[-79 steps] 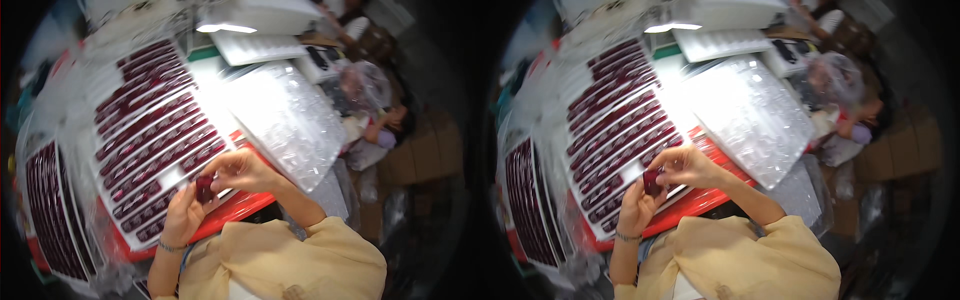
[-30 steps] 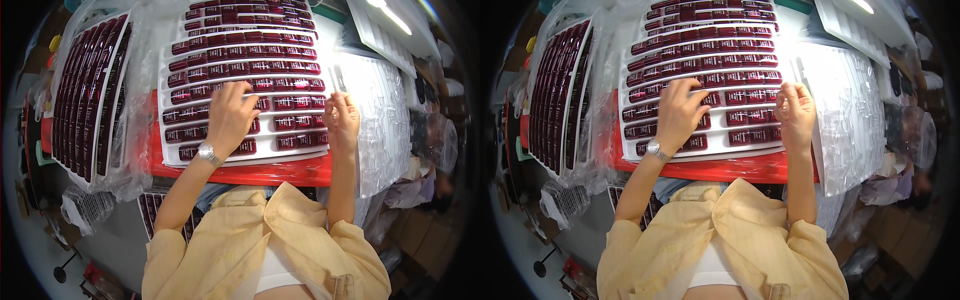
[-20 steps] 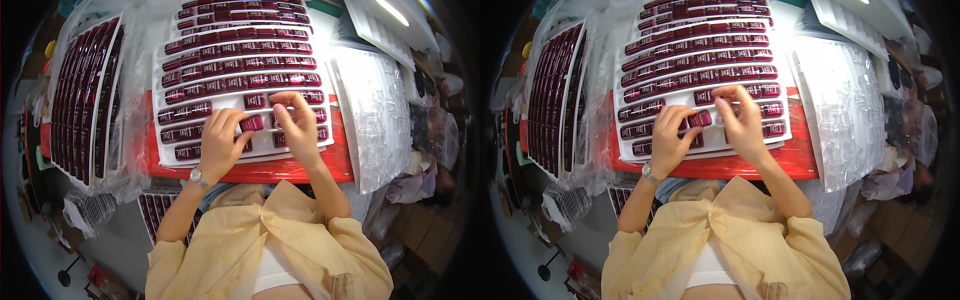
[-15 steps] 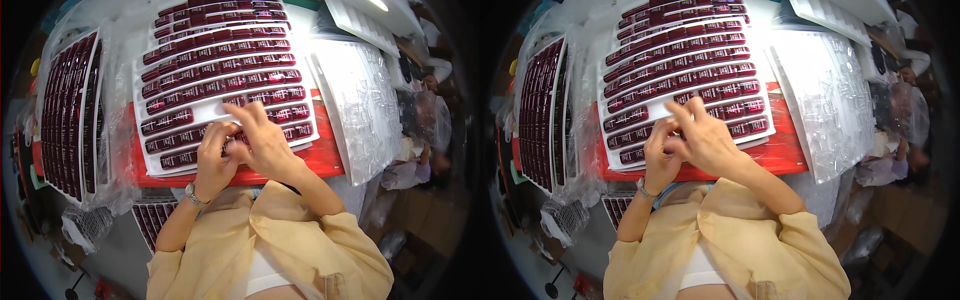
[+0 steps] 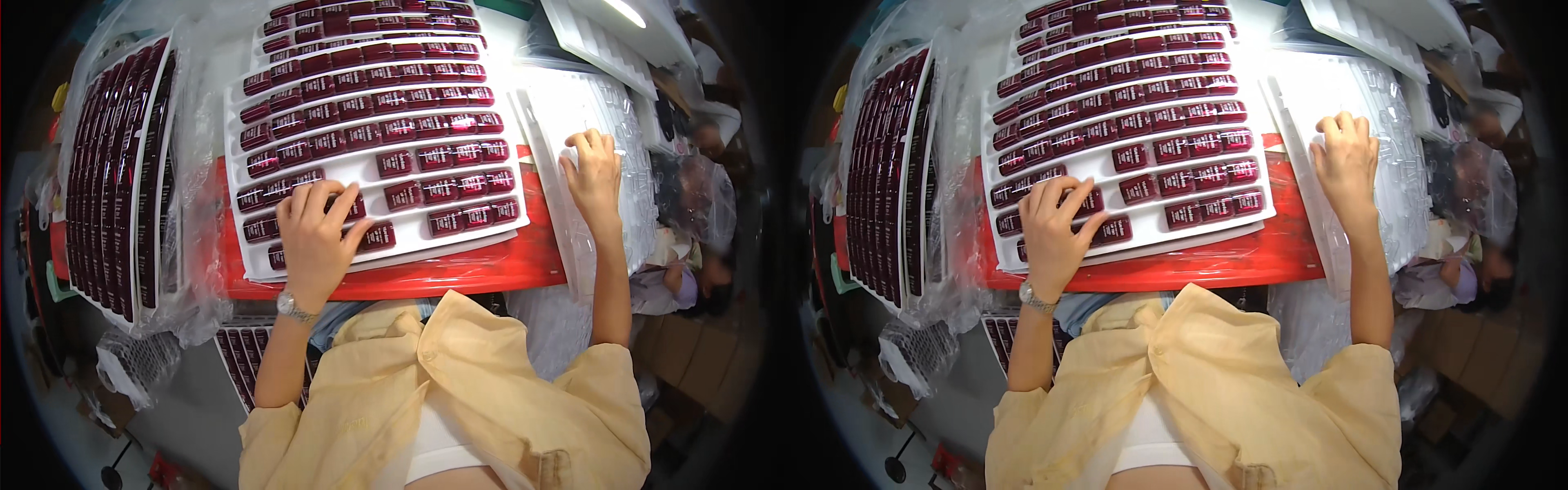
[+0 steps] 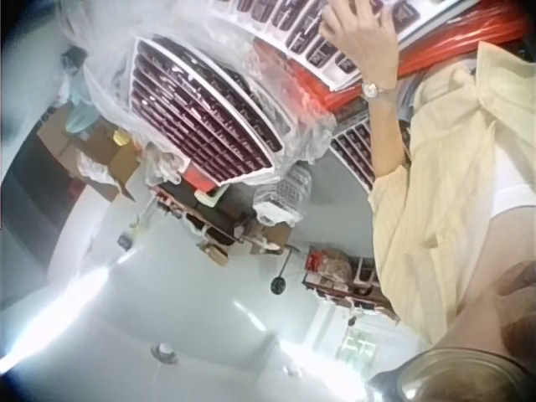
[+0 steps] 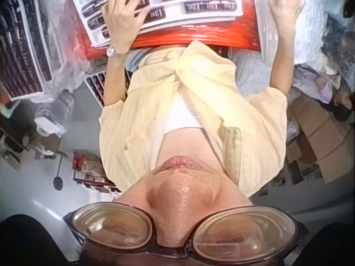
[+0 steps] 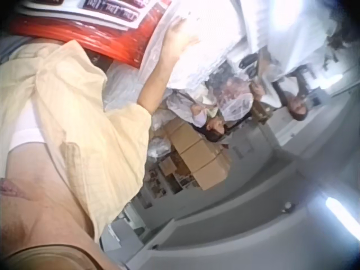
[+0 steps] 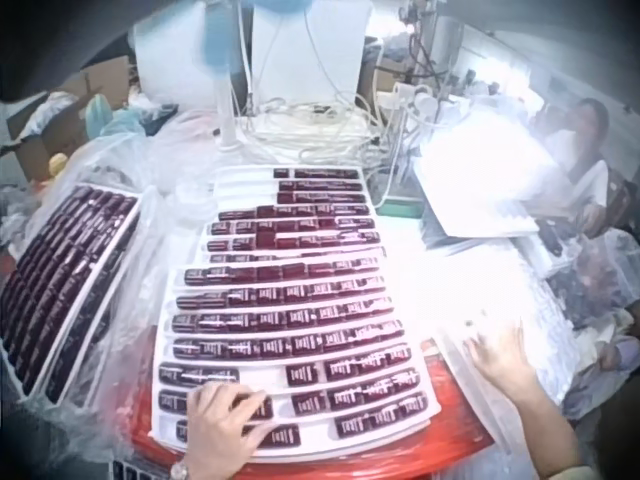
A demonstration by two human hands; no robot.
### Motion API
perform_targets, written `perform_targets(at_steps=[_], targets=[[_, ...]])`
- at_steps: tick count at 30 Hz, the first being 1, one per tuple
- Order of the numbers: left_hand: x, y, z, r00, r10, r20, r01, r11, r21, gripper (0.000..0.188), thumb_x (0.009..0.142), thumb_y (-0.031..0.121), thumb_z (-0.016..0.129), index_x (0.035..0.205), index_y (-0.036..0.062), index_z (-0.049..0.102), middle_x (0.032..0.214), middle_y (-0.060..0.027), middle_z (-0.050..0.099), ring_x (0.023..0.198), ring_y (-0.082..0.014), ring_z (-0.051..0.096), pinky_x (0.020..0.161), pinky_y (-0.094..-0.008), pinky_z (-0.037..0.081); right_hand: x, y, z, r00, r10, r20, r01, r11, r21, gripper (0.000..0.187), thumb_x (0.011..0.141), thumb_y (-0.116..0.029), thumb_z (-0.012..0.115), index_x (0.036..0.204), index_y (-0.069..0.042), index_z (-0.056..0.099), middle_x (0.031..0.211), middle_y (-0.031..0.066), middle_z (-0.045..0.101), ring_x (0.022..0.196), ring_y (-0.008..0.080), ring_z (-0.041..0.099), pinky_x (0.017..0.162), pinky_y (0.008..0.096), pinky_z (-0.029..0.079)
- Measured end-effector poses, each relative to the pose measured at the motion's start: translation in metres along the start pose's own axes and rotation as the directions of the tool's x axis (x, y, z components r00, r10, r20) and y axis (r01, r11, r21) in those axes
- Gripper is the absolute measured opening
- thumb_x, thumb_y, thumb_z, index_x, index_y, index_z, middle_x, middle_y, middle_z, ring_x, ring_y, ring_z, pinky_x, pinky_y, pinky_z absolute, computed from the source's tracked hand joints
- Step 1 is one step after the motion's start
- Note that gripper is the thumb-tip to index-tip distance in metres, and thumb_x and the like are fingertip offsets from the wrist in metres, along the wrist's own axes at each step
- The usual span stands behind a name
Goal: The person places small, dark red lipstick tubes into a white foam tray with pre-cut slots. They handle the items one by one, picking them up and inserting them into the tray until it is full. The person then lifts the filled tray and sets it aside.
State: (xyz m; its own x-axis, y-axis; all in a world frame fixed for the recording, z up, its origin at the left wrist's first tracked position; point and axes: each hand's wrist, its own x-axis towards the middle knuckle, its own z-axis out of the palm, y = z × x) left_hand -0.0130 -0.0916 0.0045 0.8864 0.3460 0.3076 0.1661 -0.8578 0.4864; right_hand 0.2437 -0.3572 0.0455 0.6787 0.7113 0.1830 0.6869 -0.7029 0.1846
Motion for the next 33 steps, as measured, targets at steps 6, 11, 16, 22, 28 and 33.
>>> perform_targets(at_steps=[6, 11, 16, 22, 28, 33], targets=[[0.001, -0.011, -0.005, 0.996, -0.031, 0.084, 0.028, 0.999, 0.031, 0.029, 0.069, 0.019, 0.077, 0.095, 0.0075, 0.068, 0.099, -0.0026, 0.06, 0.097, -0.0231, 0.052, 0.086, -0.0368, 0.037, 0.009, 0.005, 0.005, 0.999, -0.03, -0.045, 0.035, 0.995, 0.097, 0.02, 0.071, 0.002, 0.065, 0.089, -0.007, 0.06, 0.095, 0.0092, 0.054, 0.085, 0.0264, 0.056, 0.07, 0.0378, 0.045], [0.0, -0.012, -0.002, 0.998, -0.043, -0.054, 0.029, 0.97, -0.242, 0.033, 0.072, 0.015, 0.077, 0.101, 0.0064, 0.062, 0.101, -0.0047, 0.061, 0.091, -0.0208, 0.056, 0.081, -0.0332, 0.04, 0.028, 0.006, -0.014, 0.983, 0.181, -0.041, -0.092, 0.664, 0.742, 0.016, 0.082, -0.003, 0.065, 0.098, -0.004, 0.064, 0.078, 0.0025, 0.058, 0.063, 0.0103, 0.053, 0.057, 0.0246, 0.041], [0.001, 0.009, 0.005, 0.981, -0.188, -0.041, 0.111, 0.731, -0.673, 0.031, 0.076, 0.01, 0.076, 0.103, 0.0043, 0.061, 0.104, -0.0064, 0.062, 0.087, -0.0158, 0.058, 0.072, -0.0242, 0.043, 0.04, -0.107, -0.038, 0.968, -0.031, 0.25, -0.252, -0.078, 0.965, 0.014, 0.093, -0.019, 0.061, 0.092, -0.005, 0.063, 0.067, -0.0057, 0.052, 0.057, 0.0006, 0.043, 0.048, 0.0162, 0.03], [0.007, 0.009, 0.002, 0.963, 0.098, -0.253, -0.201, 0.882, -0.426, 0.035, 0.071, 0.006, 0.077, 0.103, 0.0011, 0.062, 0.101, -0.0115, 0.063, 0.084, -0.0247, 0.059, 0.074, -0.0316, 0.046, 0.03, -0.181, -0.021, 0.923, -0.26, 0.285, -0.291, 0.019, 0.957, 0.034, 0.09, -0.027, 0.065, 0.075, -0.001, 0.049, 0.062, -0.0002, 0.048, 0.055, 0.0044, 0.041, 0.045, 0.0233, 0.032], [-0.004, 0.005, 0.002, 0.987, -0.146, -0.065, 0.066, 0.743, -0.665, 0.028, 0.073, 0.006, 0.076, 0.098, 0.0008, 0.064, 0.1, -0.0133, 0.062, 0.089, -0.0276, 0.06, 0.077, -0.0321, 0.048, 0.03, -0.199, -0.002, 0.956, -0.175, 0.235, -0.247, -0.048, 0.968, 0.042, 0.092, -0.035, 0.061, 0.069, -0.002, 0.049, 0.064, 0.0034, 0.048, 0.059, 0.0098, 0.042, 0.049, 0.029, 0.035], [0.004, -0.001, 0.008, 0.999, 0.038, 0.015, -0.034, 0.981, -0.193, 0.036, 0.066, 0.017, 0.079, 0.097, 0.0066, 0.065, 0.093, -0.0028, 0.06, 0.092, -0.0236, 0.054, 0.083, -0.0376, 0.038, 0.036, -0.155, -0.004, 0.93, -0.127, 0.344, -0.365, -0.239, 0.9, 0.013, 0.094, -0.015, 0.057, 0.096, -0.003, 0.06, 0.073, -0.0004, 0.055, 0.064, 0.0047, 0.052, 0.055, 0.0197, 0.042]])
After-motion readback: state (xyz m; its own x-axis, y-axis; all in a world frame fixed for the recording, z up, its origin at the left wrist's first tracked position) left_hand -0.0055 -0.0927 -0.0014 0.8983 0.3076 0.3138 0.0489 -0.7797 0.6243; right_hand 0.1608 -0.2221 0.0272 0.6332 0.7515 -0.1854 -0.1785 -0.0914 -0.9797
